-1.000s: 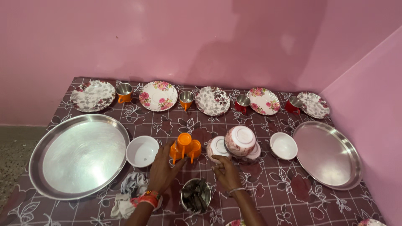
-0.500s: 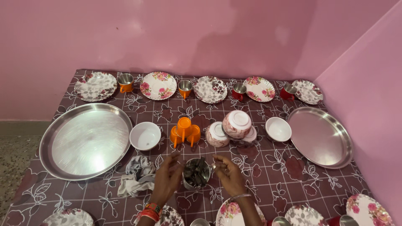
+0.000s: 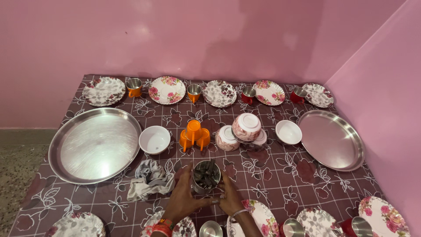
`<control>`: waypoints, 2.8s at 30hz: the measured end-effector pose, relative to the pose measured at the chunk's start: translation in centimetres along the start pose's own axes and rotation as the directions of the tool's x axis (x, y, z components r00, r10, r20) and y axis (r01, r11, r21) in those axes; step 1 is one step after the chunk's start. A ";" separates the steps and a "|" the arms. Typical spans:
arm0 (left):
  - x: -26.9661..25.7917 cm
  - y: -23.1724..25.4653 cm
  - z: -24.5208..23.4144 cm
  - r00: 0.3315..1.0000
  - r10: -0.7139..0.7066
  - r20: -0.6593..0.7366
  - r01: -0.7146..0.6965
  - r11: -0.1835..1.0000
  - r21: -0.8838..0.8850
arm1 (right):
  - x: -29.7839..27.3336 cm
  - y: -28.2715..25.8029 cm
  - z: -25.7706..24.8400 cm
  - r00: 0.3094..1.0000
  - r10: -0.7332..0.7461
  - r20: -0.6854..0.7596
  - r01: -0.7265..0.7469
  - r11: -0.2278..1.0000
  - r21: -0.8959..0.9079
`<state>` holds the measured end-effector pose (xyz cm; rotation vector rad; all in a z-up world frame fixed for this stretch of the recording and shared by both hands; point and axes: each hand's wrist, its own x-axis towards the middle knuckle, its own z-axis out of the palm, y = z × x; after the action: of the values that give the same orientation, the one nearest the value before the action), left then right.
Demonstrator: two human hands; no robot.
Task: The person wipes and stacks ceramic bowls and cups, then wipes a metal utensil holder with a cloth. The person handles items one at a time, turning them over and placing them in neat stacks on a patterned tablecloth.
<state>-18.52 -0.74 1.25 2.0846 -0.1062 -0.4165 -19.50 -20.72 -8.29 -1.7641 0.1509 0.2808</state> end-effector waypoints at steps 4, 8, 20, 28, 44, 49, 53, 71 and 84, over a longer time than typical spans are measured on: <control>0.8 0.9 0.1 0.994 0.100 -0.039 -0.086 0.959 0.270 | 0.9 3.1 0.3 0.999 0.027 -0.029 -0.028 0.999 -0.035; 2.2 2.0 0.5 0.946 0.306 -0.111 -0.220 0.853 0.473 | 0.9 4.4 0.6 0.997 -0.038 -0.060 0.032 0.994 -0.100; 2.0 0.2 -1.4 0.990 0.044 -0.132 -0.022 0.987 0.162 | -1.0 1.5 0.9 0.976 0.193 -0.100 -0.199 0.979 -0.053; 2.5 -3.6 -0.7 0.975 -0.187 0.123 0.223 0.758 -0.613 | -1.1 3.6 -0.4 0.907 0.309 0.286 -0.417 0.562 0.715; 6.0 -11.8 3.5 0.767 -0.572 0.290 0.539 0.330 -0.775 | -1.4 -0.8 -1.9 0.891 0.452 -0.042 -0.425 0.863 0.274; 6.7 -12.5 2.7 0.812 -0.543 0.212 0.492 0.444 -0.749 | -0.4 -0.4 -4.6 0.896 0.425 -0.129 -0.387 0.889 0.243; 5.9 -13.0 3.3 0.847 -0.502 0.175 0.462 0.531 -0.711 | -0.6 -1.1 -7.1 0.887 0.416 -0.199 -0.391 0.907 0.154; 2.5 -2.4 4.1 0.960 0.015 0.280 0.170 0.764 -0.623 | -1.2 -0.4 -5.5 0.894 0.396 0.210 -0.391 0.460 0.797; 1.7 1.6 2.4 0.969 0.248 0.016 -0.237 0.941 -0.241 | 1.5 3.8 -3.0 0.966 0.166 0.199 -0.241 0.287 0.927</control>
<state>-17.62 -3.96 1.06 1.7996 -0.3231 -0.3099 -18.71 -24.35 -11.74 -0.4900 0.4124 0.3340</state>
